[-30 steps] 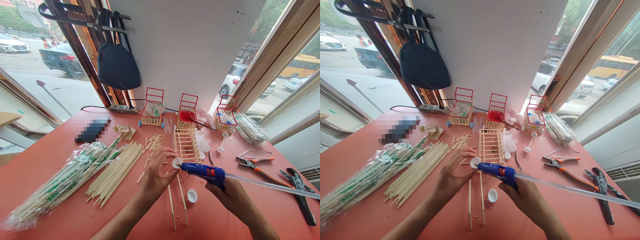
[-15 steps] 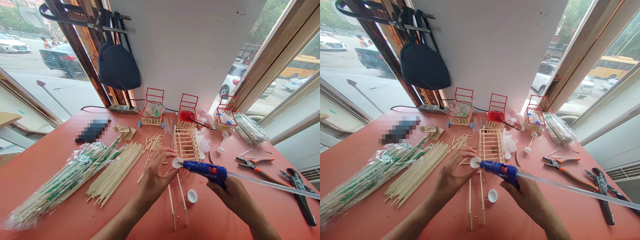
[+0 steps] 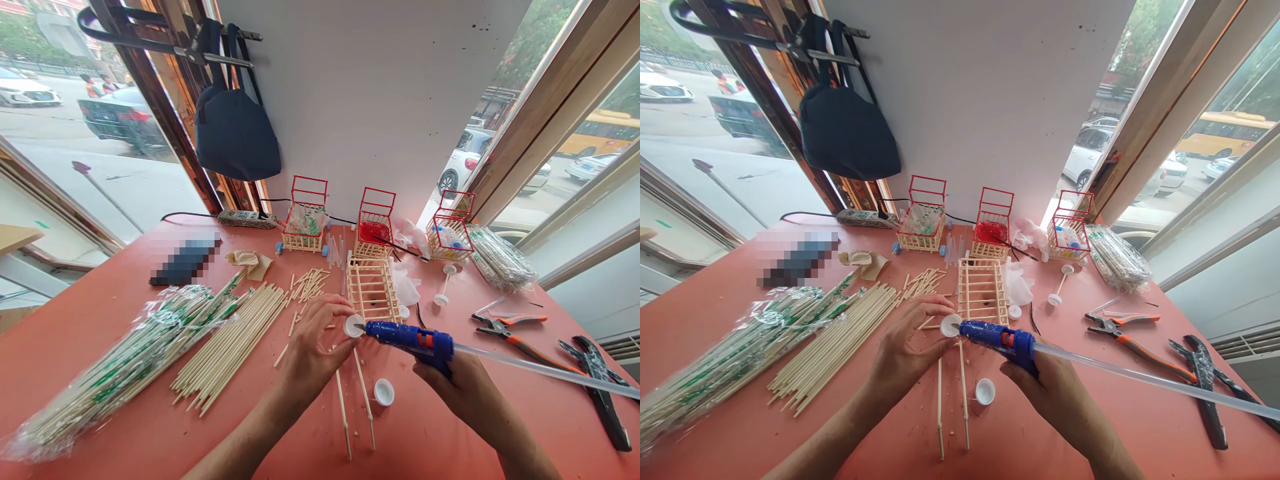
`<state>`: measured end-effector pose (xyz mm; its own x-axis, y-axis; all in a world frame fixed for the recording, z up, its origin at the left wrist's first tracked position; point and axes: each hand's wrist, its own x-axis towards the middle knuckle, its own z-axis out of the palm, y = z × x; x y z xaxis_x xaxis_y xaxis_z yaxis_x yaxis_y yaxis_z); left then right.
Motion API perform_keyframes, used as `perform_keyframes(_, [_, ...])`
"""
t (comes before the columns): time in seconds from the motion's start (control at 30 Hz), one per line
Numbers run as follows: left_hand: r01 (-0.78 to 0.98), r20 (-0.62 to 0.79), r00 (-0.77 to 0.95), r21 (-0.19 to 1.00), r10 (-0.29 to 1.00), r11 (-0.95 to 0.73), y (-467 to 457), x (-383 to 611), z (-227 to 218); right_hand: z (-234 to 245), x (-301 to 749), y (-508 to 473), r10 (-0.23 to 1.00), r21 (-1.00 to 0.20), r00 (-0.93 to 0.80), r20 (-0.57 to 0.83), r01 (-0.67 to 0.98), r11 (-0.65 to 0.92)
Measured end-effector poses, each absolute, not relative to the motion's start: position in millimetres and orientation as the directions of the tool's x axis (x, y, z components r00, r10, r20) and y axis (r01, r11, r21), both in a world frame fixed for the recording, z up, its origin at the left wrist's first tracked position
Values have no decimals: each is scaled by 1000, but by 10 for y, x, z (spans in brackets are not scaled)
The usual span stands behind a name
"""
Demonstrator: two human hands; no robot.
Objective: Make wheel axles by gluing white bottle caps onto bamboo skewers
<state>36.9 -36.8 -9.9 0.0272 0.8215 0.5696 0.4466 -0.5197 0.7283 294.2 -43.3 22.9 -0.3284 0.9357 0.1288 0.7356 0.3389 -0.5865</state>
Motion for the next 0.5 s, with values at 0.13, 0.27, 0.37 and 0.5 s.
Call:
perform_keyframes(0.13, [442,570,17,732,821,-518,-366,373,-97,239,2939,-437,938,-582,-325,118,743,331])
perform_keyframes(0.27, [435,568,8,739,823,-515,-364,368,-107,245,2938,-441,935,-589,-338,108,736,334])
perform_keyframes(0.37, [436,567,10,738,823,-514,-364,365,-113,244,2935,-443,933,-591,-344,107,732,338])
perform_keyframes(0.5, [428,573,29,733,819,-529,-366,366,-116,237,2927,-445,930,-599,-353,106,724,343])
